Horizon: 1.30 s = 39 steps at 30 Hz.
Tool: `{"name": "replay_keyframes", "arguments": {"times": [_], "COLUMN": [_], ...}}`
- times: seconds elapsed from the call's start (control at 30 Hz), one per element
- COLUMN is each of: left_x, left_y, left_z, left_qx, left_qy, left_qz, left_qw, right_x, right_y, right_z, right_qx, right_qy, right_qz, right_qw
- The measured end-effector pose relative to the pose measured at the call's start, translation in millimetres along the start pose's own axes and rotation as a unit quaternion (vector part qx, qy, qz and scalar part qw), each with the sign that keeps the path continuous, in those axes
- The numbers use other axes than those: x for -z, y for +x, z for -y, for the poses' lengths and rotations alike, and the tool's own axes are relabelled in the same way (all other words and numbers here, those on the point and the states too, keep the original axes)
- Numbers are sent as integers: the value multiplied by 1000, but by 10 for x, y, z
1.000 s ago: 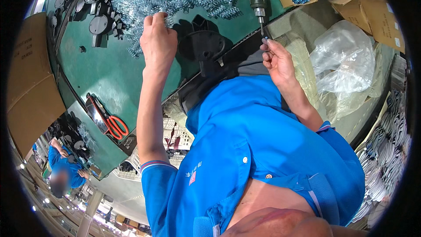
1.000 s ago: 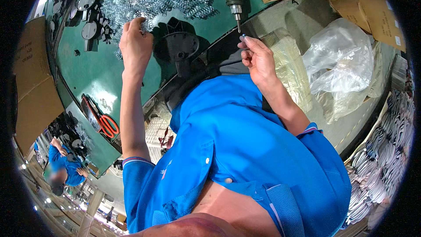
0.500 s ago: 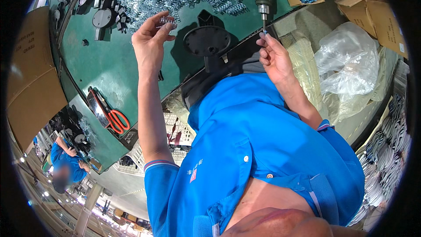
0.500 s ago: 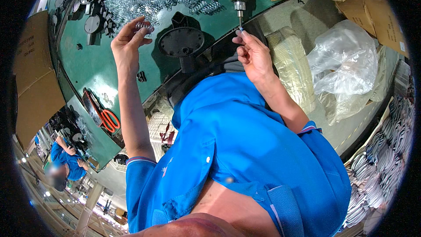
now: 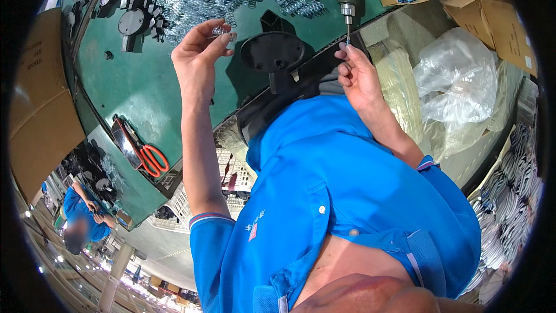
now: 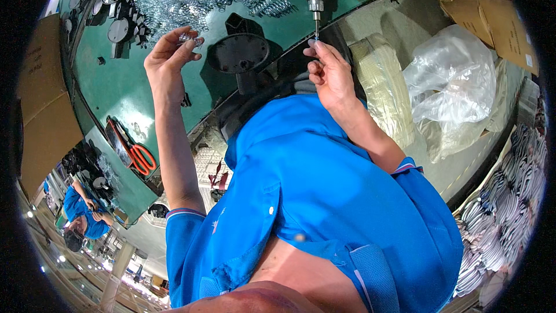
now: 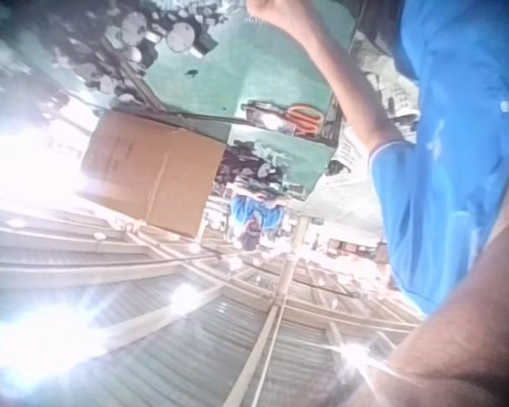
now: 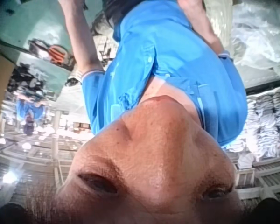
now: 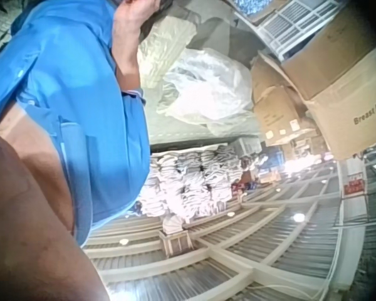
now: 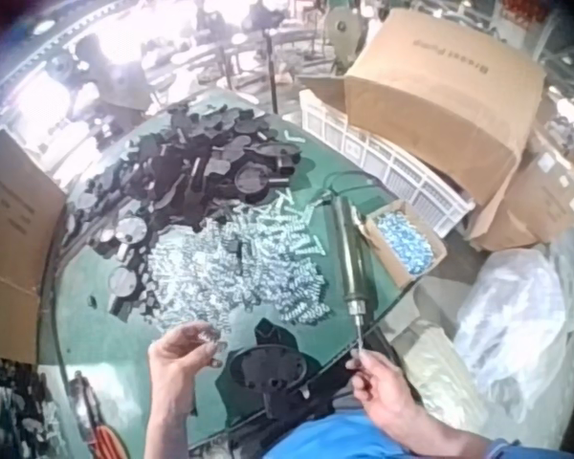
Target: The person repeatedly picks up small black plastic parts and metallic spiral springs from a green worktable, inserts the springs into the parts, and uses a handheld power tool to fasten them. The person places the completed assemblies on the table and continues the cycle with new parts.
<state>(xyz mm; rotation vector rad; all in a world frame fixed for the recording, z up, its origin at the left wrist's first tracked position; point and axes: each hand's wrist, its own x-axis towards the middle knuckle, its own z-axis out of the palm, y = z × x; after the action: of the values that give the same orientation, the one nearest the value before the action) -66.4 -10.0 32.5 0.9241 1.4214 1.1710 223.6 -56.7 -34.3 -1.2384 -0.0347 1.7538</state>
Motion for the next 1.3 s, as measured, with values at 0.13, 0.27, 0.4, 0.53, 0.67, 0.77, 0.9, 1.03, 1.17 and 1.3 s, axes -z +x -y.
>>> {"name": "replay_keyframes", "arguments": {"times": [0.13, 0.27, 0.4, 0.53, 0.67, 0.77, 0.9, 1.03, 1.17, 1.3], "left_x": [9, -31, -5, -80, -196, -233, -278, -190, -243, -206], "left_y": [-6, -50, -74, -94, -139, -173, -164, -50, 61, 165], "left_z": [12, -15, 18, 54, -25, -120, -44, -85, -129, -125], "left_qx": [0, 23, 52, 11, -15, -6, 3, 53, 60, 40], "left_qy": [-2, -10, -132, -188, -138, -57, -157, -161, -171, -231], "left_qz": [10, 0, 23, 77, 61, -3, -43, -2, 5, -39], "left_qw": [1000, 1000, 990, 979, 988, 998, 987, 985, 983, 971], "right_x": [-31, -32, -48, -734, -1360, -1437, -1513, -1499, -1594, -1803], "right_y": [13, 19, -68, -289, -32, 130, 154, 220, 390, 736], "right_z": [-11, -10, 275, 481, 318, 149, 155, 288, 384, 560], "right_qx": [27, 78, 314, 341, 170, 145, 185, 262, 490, 563], "right_qy": [2, -66, -322, -309, -403, -334, -334, -397, -504, -594], "right_qz": [-7, 4, -24, 165, 326, 349, 331, 349, 324, 243], "right_qw": [1000, 995, 893, 872, 838, 863, 863, 807, 633, 520]}}
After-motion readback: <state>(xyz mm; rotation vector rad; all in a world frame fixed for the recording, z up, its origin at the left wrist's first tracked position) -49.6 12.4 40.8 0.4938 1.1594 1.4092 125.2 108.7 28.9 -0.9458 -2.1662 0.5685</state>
